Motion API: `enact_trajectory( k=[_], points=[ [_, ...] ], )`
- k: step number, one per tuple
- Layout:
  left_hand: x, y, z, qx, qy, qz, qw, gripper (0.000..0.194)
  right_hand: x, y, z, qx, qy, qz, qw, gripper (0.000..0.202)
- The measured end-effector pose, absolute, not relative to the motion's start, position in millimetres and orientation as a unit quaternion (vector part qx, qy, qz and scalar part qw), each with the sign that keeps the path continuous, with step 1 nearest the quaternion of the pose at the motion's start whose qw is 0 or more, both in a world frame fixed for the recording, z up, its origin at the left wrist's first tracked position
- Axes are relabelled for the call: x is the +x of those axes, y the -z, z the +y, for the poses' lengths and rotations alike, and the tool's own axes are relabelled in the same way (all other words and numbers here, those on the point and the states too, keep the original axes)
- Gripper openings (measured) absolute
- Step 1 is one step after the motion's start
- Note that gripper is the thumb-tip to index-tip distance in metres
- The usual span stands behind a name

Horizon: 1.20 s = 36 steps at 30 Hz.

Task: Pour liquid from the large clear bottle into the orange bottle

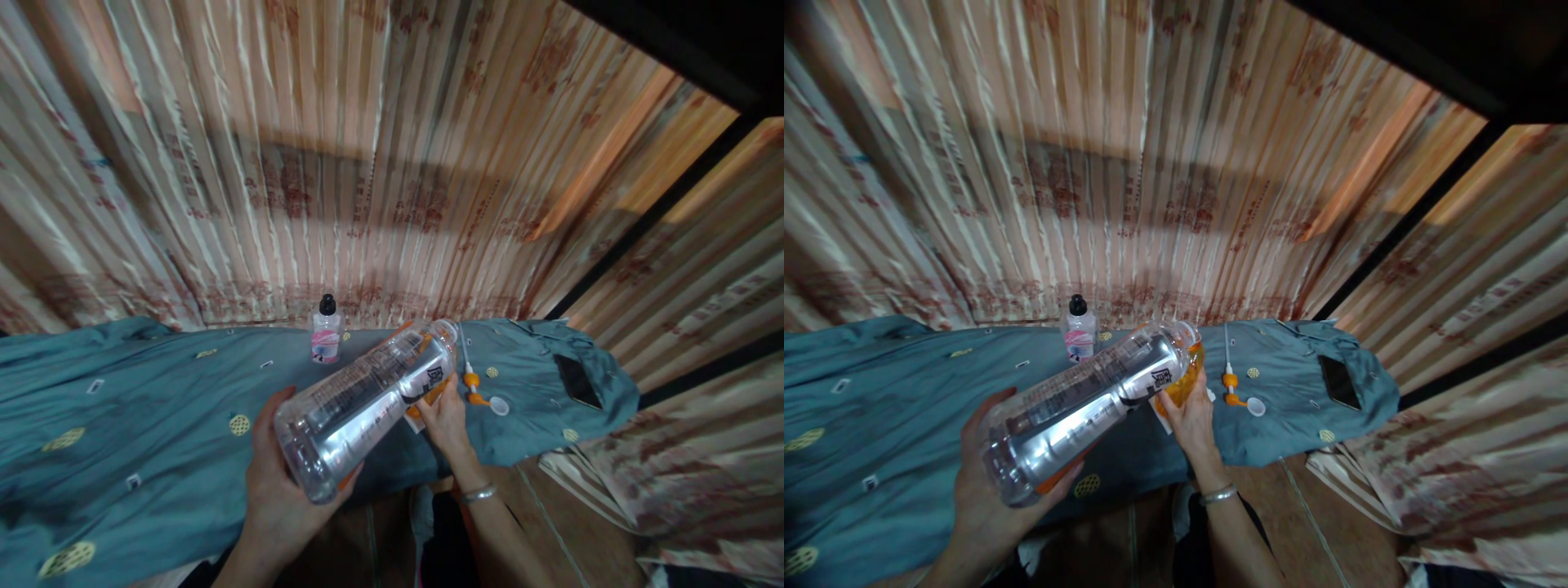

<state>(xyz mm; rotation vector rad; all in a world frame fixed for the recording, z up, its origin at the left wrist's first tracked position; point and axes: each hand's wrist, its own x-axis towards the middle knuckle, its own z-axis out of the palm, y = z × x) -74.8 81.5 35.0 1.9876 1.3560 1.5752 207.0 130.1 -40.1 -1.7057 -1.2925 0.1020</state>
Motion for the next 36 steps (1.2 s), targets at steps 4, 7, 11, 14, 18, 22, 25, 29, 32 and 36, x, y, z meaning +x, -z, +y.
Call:
enact_trajectory(
  k=[4,7,11,14,18,22,25,29,32,36],
  points=[
    [-80.6,-35.1,82.8,0.689,-0.543,0.465,0.121,0.113,207.5,41.2,131.0,-0.698,-0.042,-0.53,0.48,0.089],
    [-78.3,-36.7,81.2,0.69,-0.544,0.461,0.123,0.108,207.3,40.8,131.7,-0.696,-0.044,-0.532,0.481,0.09],
    [-66.2,-36.6,80.5,0.656,-0.581,0.463,0.131,0.098,207.0,41.1,132.4,-0.696,-0.046,-0.528,0.484,0.096],
    [-61.1,-35.1,81.5,0.623,-0.615,0.462,0.141,0.092,207.3,42.1,132.7,-0.694,-0.044,-0.527,0.488,0.099],
    [-68.9,-35.8,83.1,0.679,-0.564,0.454,0.121,0.102,208.2,43.3,133.4,-0.695,-0.053,-0.527,0.487,0.1],
    [-74.6,-36.4,83.2,0.674,-0.559,0.467,0.121,0.108,208.7,44.8,134.8,-0.691,-0.046,-0.529,0.491,0.106],
    [-73.8,-34.2,83.7,0.667,-0.563,0.47,0.132,0.108,208.6,45.8,135.8,-0.692,-0.048,-0.527,0.491,0.107],
    [-72.5,-33.0,85.1,0.669,-0.566,0.464,0.131,0.105,208.2,46.5,136.2,-0.698,-0.056,-0.523,0.486,0.102],
    [-71.6,-35.2,84.9,0.663,-0.574,0.461,0.135,0.106,208.3,47.1,136.0,-0.696,-0.053,-0.523,0.488,0.097],
    [-73.0,-37.0,84.2,0.672,-0.563,0.461,0.136,0.109,208.0,46.6,135.5,-0.696,-0.057,-0.522,0.49,0.099]
  ],
)
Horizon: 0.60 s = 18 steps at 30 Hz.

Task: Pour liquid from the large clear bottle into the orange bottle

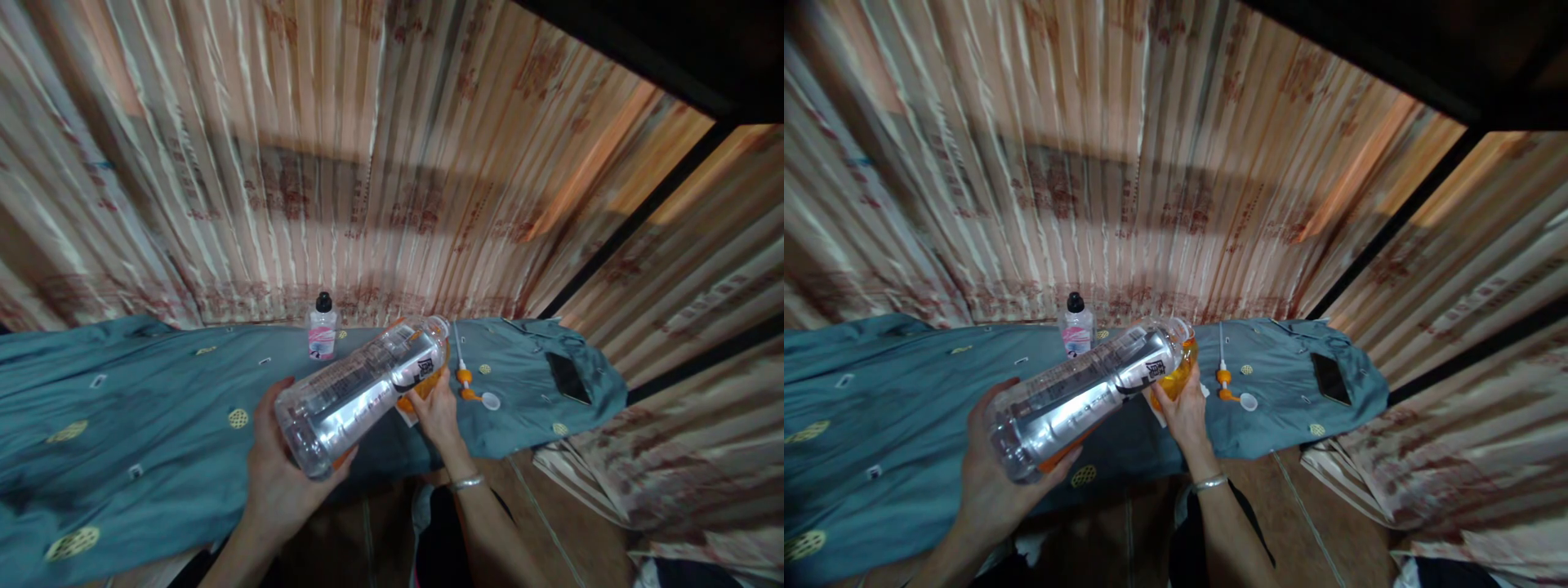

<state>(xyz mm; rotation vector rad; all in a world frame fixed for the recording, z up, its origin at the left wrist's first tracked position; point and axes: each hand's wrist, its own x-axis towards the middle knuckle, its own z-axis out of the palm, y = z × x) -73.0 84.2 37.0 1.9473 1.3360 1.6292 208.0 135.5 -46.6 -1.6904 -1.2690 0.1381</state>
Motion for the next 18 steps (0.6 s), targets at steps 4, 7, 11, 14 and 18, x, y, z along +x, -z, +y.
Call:
enact_trajectory(
  k=[4,7,11,14,18],
  points=[
    [-74.9,-36.5,84.0,0.675,-0.56,0.459,0.143,0.108,206.5,44.0,135.3,-0.699,-0.068,-0.515,0.491,0.101],
    [-70.8,-36.2,82.7,0.665,-0.568,0.46,0.154,0.104,205.8,42.4,135.4,-0.704,-0.075,-0.511,0.487,0.105],
    [-60.4,-37.2,78.8,0.61,-0.608,0.474,0.181,0.094,206.1,41.8,135.2,-0.702,-0.07,-0.514,0.488,0.106],
    [-57.1,-39.7,75.7,0.603,-0.611,0.473,0.199,0.09,207.0,41.4,134.0,-0.696,-0.067,-0.521,0.49,0.106],
    [-58.6,-41.3,74.2,0.604,-0.598,0.481,0.217,0.095,207.7,38.6,130.9,-0.693,-0.069,-0.53,0.484,0.103]
  ],
)
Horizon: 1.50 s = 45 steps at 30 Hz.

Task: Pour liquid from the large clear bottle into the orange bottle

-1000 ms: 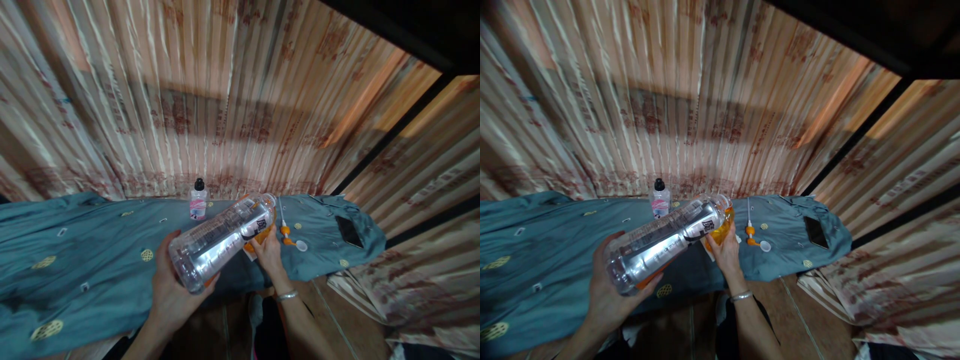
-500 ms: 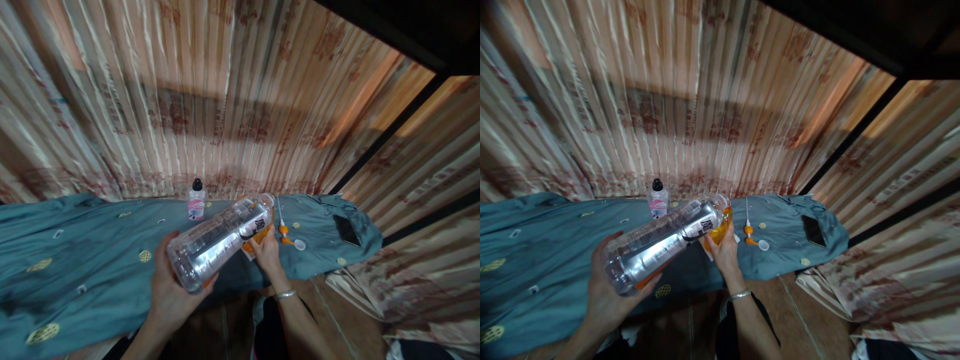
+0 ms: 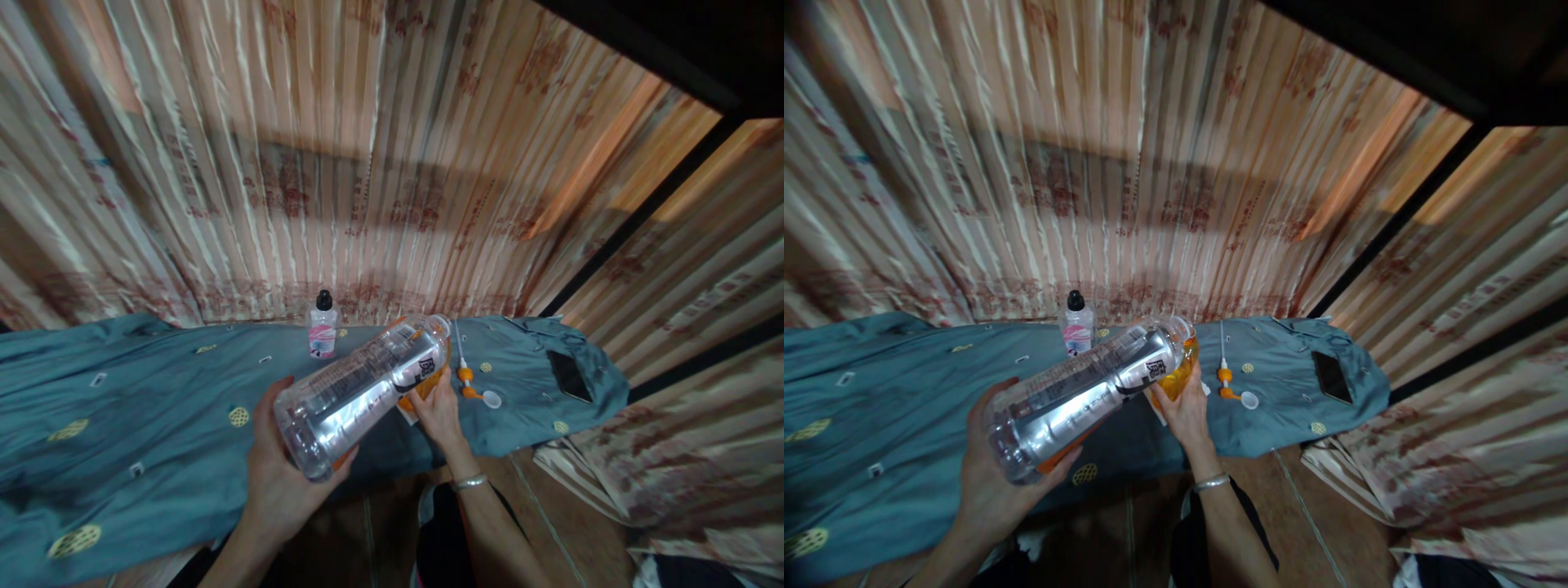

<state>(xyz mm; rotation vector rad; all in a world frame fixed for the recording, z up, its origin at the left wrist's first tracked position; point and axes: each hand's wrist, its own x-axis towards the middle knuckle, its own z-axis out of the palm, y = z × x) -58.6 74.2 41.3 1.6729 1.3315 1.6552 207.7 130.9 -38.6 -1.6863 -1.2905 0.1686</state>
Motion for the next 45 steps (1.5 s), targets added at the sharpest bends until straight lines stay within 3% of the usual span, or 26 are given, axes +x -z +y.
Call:
enact_trajectory(
  k=[7,14,22,45],
  points=[
    [-60.0,-33.7,78.8,0.605,-0.611,0.473,0.191,0.092,205.2,31.2,126.9,-0.688,-0.089,-0.533,0.484,0.086],
    [-74.4,-38.9,81.4,0.688,-0.548,0.459,0.125,0.102,205.6,34.4,127.4,-0.694,-0.085,-0.527,0.484,0.088],
    [-63.5,-34.6,79.4,0.618,-0.608,0.475,0.152,0.09,204.6,35.4,126.8,-0.693,-0.072,-0.528,0.485,0.089],
    [-63.5,-38.1,73.6,0.593,-0.591,0.504,0.213,0.098,206.3,34.1,125.7,-0.704,-0.058,-0.534,0.465,0.098]
  ],
)
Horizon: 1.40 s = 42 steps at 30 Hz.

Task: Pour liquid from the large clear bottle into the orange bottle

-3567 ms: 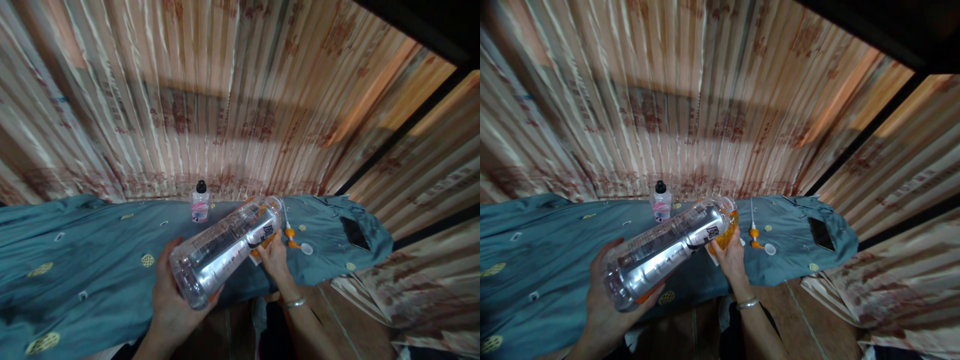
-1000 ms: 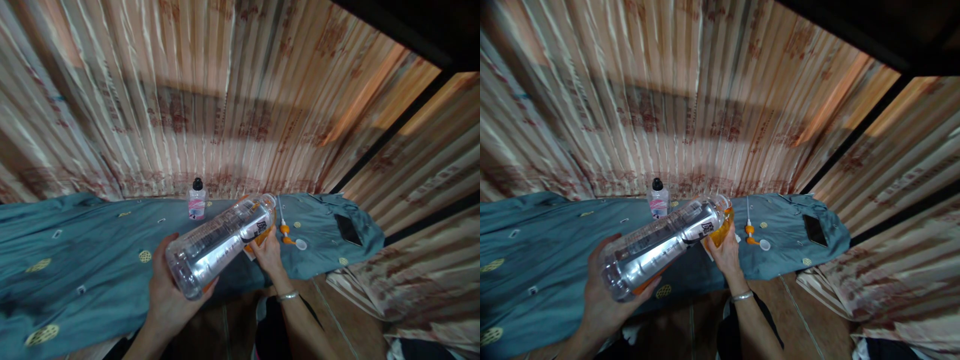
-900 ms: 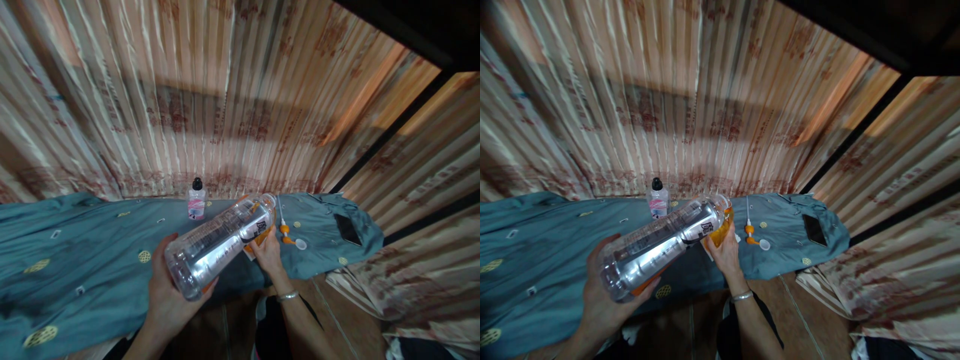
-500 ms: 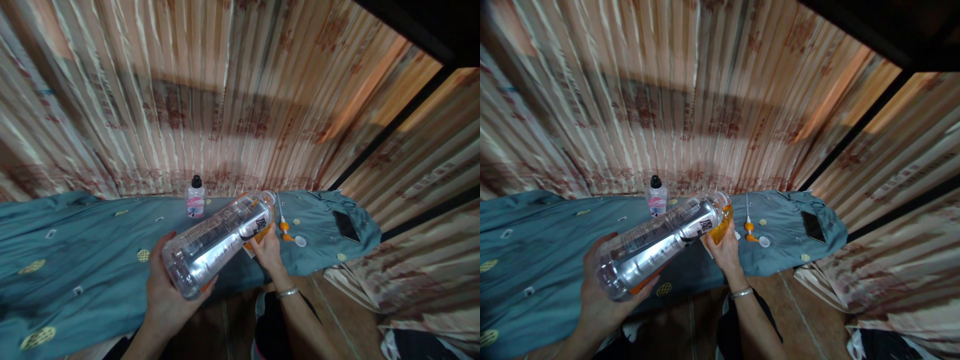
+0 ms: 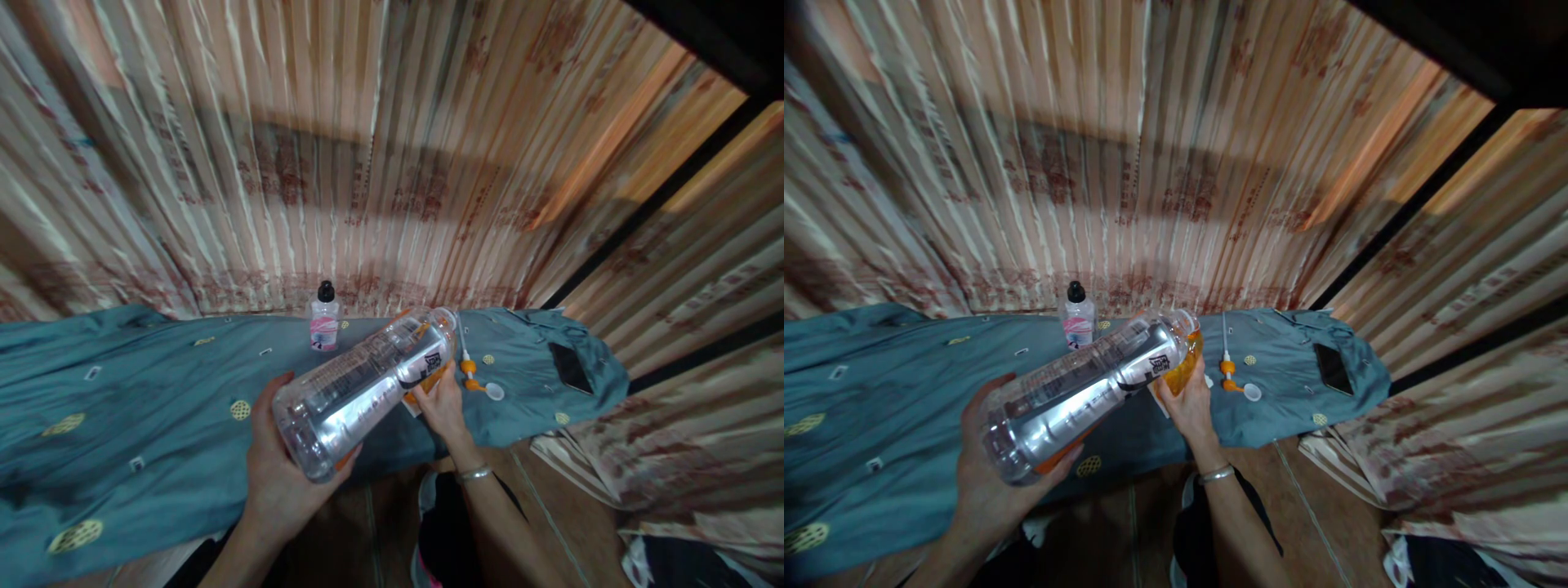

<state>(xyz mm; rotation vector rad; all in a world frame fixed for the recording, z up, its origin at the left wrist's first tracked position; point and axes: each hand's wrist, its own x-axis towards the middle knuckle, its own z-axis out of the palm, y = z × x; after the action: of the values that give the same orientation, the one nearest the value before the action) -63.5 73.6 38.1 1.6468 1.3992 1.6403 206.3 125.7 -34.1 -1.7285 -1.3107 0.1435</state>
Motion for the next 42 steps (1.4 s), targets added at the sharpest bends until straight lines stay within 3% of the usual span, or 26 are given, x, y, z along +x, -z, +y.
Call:
enact_trajectory(
  k=[42],
  points=[
    [-67.5,-34.8,77.7,0.628,-0.583,0.485,0.175,0.103,212.4,46.8,127.0,-0.681,-0.034,-0.561,0.47,0.097]
  ],
)
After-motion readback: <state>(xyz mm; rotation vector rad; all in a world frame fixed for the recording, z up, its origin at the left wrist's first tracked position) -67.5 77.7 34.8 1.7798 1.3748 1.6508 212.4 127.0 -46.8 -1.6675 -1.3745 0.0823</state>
